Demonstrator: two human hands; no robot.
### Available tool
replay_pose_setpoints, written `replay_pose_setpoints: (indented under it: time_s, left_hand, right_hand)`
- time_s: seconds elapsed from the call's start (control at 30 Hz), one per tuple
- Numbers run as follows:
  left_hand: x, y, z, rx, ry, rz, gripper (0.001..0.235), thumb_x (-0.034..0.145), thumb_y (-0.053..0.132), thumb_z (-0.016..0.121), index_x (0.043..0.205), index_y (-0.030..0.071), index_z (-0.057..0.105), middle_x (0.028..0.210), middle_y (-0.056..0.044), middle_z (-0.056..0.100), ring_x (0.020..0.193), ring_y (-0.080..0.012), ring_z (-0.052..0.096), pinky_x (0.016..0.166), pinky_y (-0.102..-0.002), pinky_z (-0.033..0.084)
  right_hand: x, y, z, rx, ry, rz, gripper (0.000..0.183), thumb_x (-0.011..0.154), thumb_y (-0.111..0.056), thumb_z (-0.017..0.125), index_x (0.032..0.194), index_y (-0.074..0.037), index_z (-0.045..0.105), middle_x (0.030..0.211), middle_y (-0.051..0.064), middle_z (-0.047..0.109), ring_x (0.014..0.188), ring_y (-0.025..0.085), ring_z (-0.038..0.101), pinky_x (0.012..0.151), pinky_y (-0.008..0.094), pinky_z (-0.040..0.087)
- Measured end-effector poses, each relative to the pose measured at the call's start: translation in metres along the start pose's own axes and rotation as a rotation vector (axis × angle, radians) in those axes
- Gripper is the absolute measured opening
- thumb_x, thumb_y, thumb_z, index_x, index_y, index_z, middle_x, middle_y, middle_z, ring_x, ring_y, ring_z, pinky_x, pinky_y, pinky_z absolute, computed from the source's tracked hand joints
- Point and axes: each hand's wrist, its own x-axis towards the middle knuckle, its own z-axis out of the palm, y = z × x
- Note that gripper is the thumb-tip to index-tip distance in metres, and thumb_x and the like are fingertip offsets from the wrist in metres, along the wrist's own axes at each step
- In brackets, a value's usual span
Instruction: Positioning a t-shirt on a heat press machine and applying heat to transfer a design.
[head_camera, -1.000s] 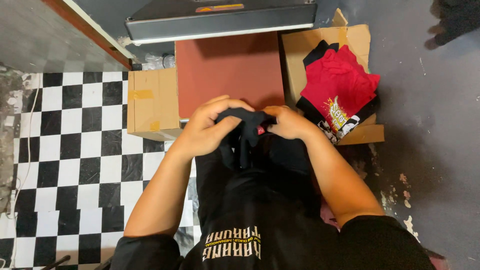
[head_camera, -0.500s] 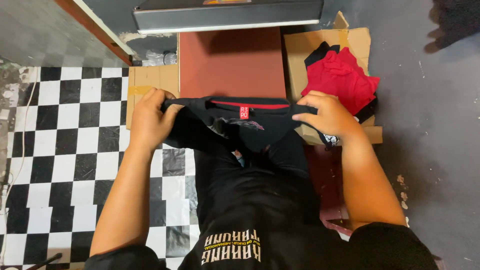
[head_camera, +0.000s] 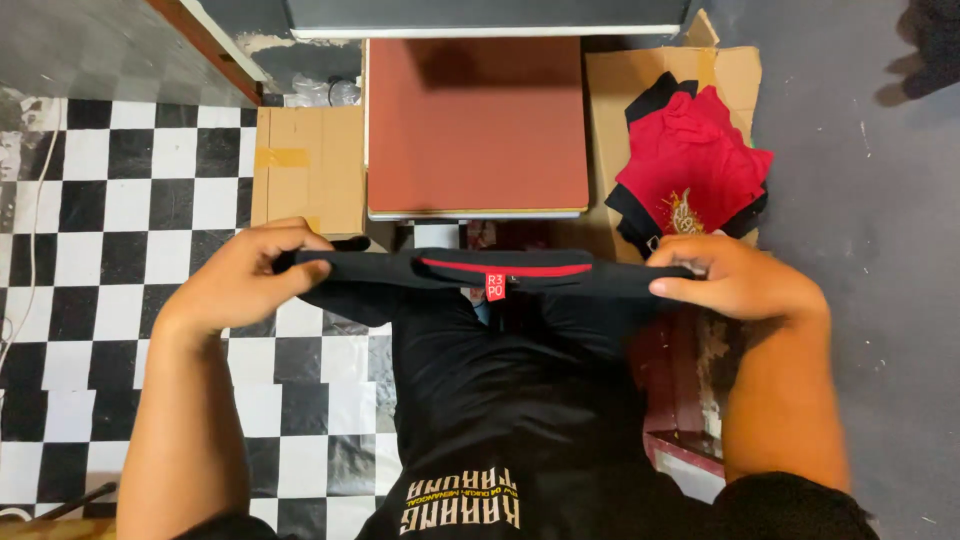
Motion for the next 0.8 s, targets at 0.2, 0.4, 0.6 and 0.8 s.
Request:
replay_pose_setpoints:
  time_s: [0.2,0.4,0.6,0.8]
  left_hand:
    - [0.116,-0.036,0.018,0.215,0.674,0.37,0.015,0.103,0.014,0.075,0.118,0.011,0.074,0.108,-0.008,0.071,0.107,-0.0305,0.068,0.095,-0.041,0.05]
    - [0.184,-0.079,0.11,0.275,0.639,-0.207,0.069,0.102,0.028,0.073,0.158,0.015,0.033,0.159,-0.016,0.035,0.151,-0.0369,0.028,0.117,-0.064,0.027]
    - [0.148,-0.229,0.206,0.002,0.598,-0.373,0.041,0.09,0.051,0.079,0.085,0.013,0.067,0.084,-0.014,0.07,0.091,-0.037,0.071,0.079,-0.047,0.054]
    - [0.194,-0.257,0.23,-0.517,0.415,-0.531,0.087,0.093,0.053,0.076,0.151,-0.002,0.043,0.146,-0.027,0.054,0.139,-0.0405,0.05,0.113,-0.052,0.044]
  right_hand:
    - [0.137,0.067,-0.034,-0.324,0.722,-0.196,0.021,0.097,-0.027,0.083,0.117,-0.02,0.078,0.096,0.008,0.069,0.091,0.026,0.065,0.084,0.039,0.05]
    - [0.218,0.097,0.043,-0.523,0.721,0.161,0.05,0.092,-0.032,0.078,0.137,-0.023,0.061,0.124,0.012,0.054,0.119,0.039,0.055,0.098,0.057,0.042]
    - [0.207,0.235,0.193,0.211,0.65,0.468,0.033,0.085,-0.035,0.082,0.106,-0.011,0.075,0.099,0.013,0.074,0.086,0.026,0.074,0.072,0.038,0.059]
    - [0.224,0.196,0.178,0.941,0.782,0.541,0.077,0.092,-0.01,0.077,0.15,0.002,0.028,0.133,0.016,0.048,0.119,0.032,0.066,0.106,0.047,0.05]
